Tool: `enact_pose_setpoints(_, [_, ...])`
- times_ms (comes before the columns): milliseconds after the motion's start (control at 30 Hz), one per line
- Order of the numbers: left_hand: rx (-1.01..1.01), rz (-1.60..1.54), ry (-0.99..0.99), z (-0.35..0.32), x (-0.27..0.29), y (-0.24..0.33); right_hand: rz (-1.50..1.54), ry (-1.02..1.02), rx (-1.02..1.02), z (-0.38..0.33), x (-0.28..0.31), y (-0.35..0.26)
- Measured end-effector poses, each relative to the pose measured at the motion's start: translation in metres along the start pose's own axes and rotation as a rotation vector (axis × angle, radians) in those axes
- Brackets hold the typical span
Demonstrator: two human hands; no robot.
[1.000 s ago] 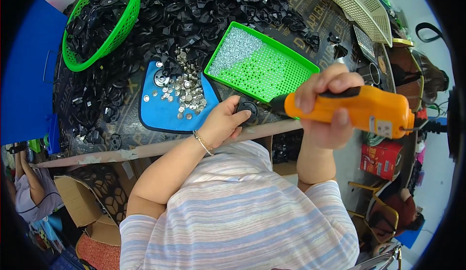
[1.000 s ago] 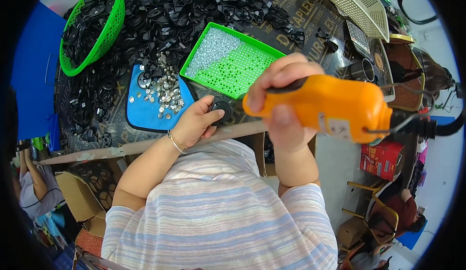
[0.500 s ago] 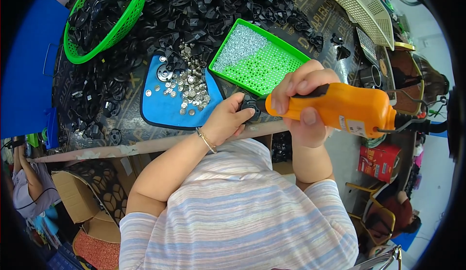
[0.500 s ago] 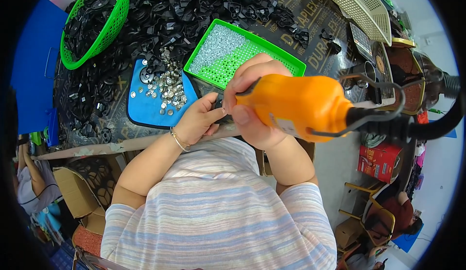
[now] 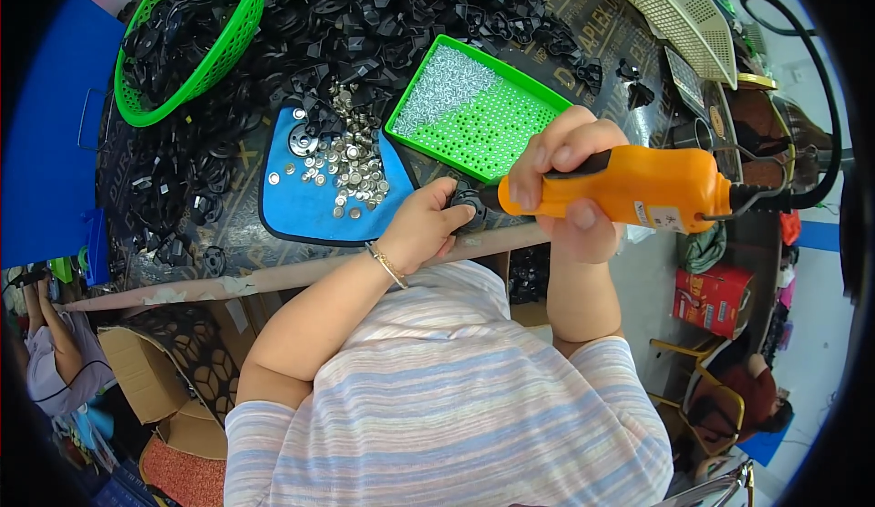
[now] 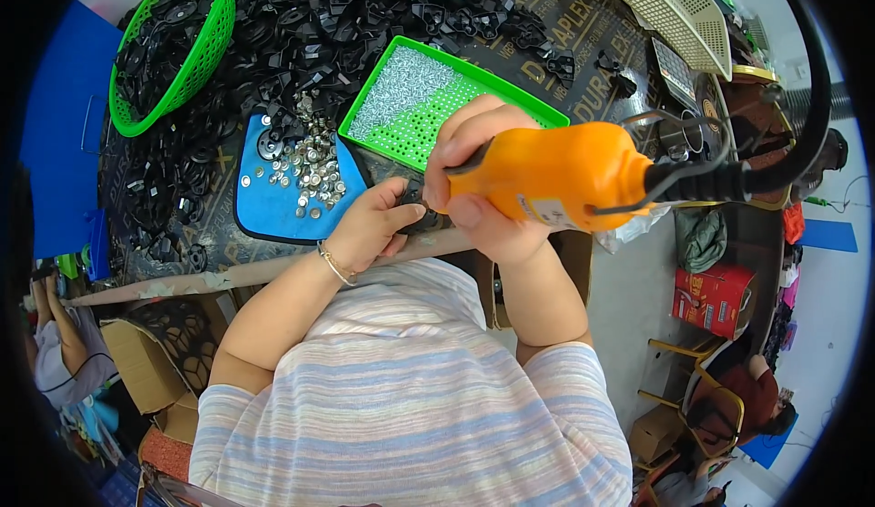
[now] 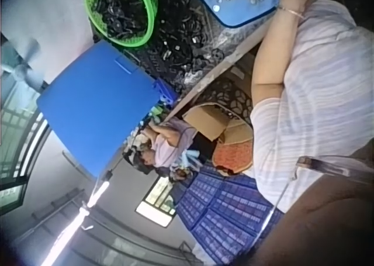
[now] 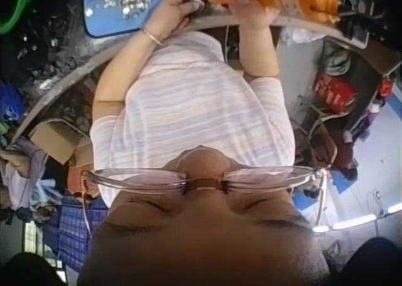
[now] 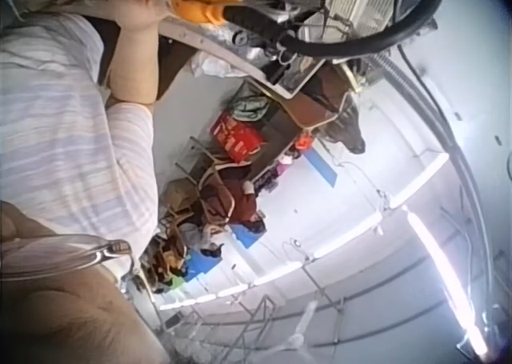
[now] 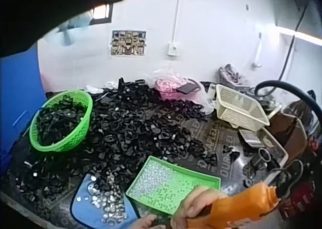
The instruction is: The person assembles black plastic toy components by inserting metal washers and then fastening them with an electric screwdriver.
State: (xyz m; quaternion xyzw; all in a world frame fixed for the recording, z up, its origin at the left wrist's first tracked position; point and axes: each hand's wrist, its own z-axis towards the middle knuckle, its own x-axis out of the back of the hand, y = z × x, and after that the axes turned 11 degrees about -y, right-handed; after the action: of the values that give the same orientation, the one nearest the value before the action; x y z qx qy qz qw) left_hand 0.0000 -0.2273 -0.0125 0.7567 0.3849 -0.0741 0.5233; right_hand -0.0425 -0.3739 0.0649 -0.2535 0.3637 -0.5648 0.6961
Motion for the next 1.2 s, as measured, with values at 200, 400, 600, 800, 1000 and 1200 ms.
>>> enact_pose_setpoints(200, [0.011, 0.044, 0.029, 0.002, 0.001, -0.003, -0.128, -0.081, 0.094, 0.005, 0.019, -0.012])
enact_pose_setpoints(400, [0.016, 0.026, 0.029, -0.001, -0.001, 0.001, -0.168, 0.077, 0.128, 0.002, 0.027, 0.018])
enact_pose_setpoints(600, [0.011, -0.006, 0.028, -0.002, -0.001, 0.003, -0.146, 0.107, 0.075, 0.005, 0.018, 0.029])
enact_pose_setpoints(800, [0.027, 0.012, 0.028, -0.002, 0.000, 0.003, -0.098, 0.078, 0.066, 0.004, 0.021, 0.031])
enact_pose_setpoints(1000, [0.015, -0.014, 0.015, -0.002, 0.000, 0.002, -0.147, 0.108, 0.115, 0.008, 0.022, 0.015])
enact_pose_setpoints(1200, [0.019, -0.013, 0.001, 0.000, 0.005, -0.002, -0.048, 0.072, 0.045, 0.003, 0.003, -0.020])
